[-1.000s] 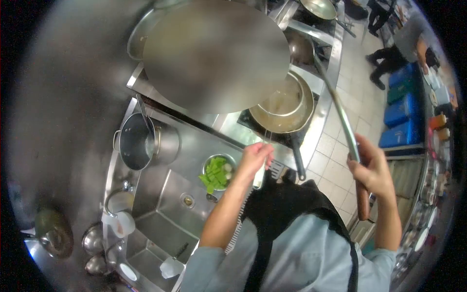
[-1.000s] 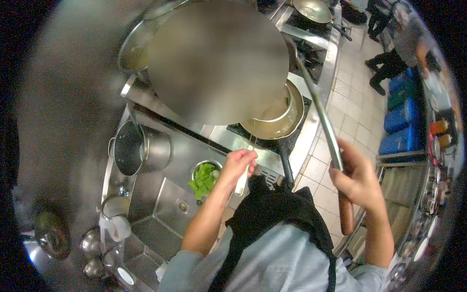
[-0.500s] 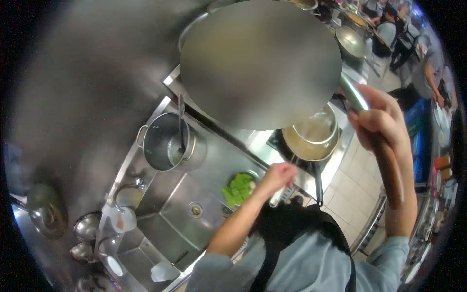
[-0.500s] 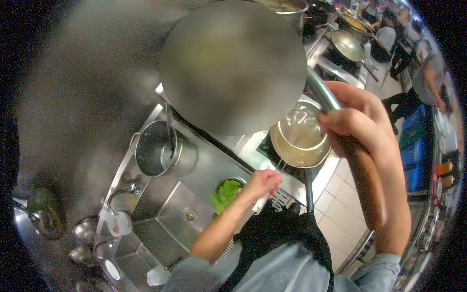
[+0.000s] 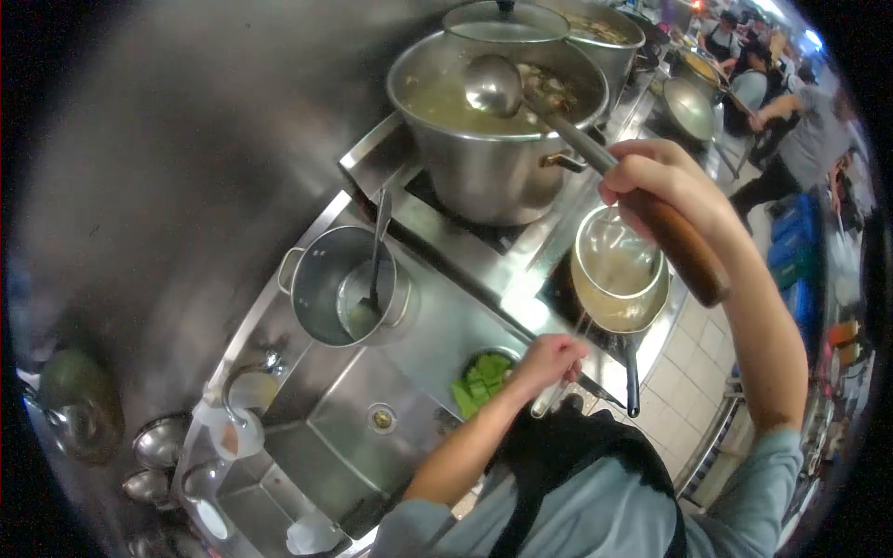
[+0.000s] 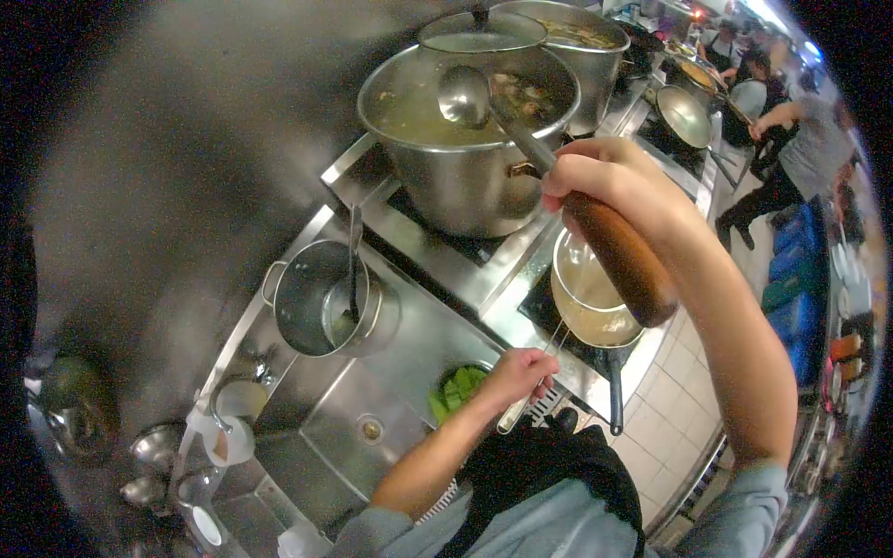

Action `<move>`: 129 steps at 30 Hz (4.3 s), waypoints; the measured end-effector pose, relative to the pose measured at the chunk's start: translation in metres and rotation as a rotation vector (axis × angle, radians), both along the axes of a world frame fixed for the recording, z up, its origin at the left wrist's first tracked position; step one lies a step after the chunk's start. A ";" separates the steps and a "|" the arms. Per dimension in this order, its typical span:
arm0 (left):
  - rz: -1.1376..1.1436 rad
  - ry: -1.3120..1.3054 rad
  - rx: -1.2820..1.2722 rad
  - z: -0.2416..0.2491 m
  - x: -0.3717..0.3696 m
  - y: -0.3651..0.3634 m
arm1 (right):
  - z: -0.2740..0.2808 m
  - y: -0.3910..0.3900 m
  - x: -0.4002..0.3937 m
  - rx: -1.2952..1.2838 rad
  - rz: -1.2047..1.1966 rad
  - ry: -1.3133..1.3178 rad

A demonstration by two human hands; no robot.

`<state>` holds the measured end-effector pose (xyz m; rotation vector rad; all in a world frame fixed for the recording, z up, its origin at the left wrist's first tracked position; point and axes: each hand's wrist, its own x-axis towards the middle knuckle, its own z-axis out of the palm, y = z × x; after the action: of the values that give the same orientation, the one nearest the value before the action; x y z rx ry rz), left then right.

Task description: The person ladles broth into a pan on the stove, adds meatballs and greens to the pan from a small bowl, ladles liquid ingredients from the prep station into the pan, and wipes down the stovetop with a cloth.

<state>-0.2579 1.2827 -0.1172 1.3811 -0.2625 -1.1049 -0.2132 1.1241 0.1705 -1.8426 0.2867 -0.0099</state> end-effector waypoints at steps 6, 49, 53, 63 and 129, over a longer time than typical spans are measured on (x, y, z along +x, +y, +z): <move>-0.006 0.008 -0.014 -0.002 0.007 0.004 | -0.003 -0.006 0.016 0.230 0.083 0.092; 0.348 0.156 0.063 -0.018 -0.115 -0.131 | -0.163 -0.207 -0.302 0.187 -0.081 0.288; 0.332 0.131 0.096 -0.013 -0.113 -0.129 | -0.148 -0.203 -0.313 0.082 -0.112 0.236; 0.323 0.096 0.003 0.003 -0.105 -0.106 | -0.031 -0.168 -0.197 0.230 -0.056 -0.180; 0.835 0.010 0.336 0.153 -0.189 0.113 | -0.189 -0.185 -0.333 0.520 -0.427 0.123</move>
<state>-0.4467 1.3956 0.0354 1.5555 0.4998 -0.4578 -0.5459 0.9388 -0.0186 -1.2436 0.6962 -0.1080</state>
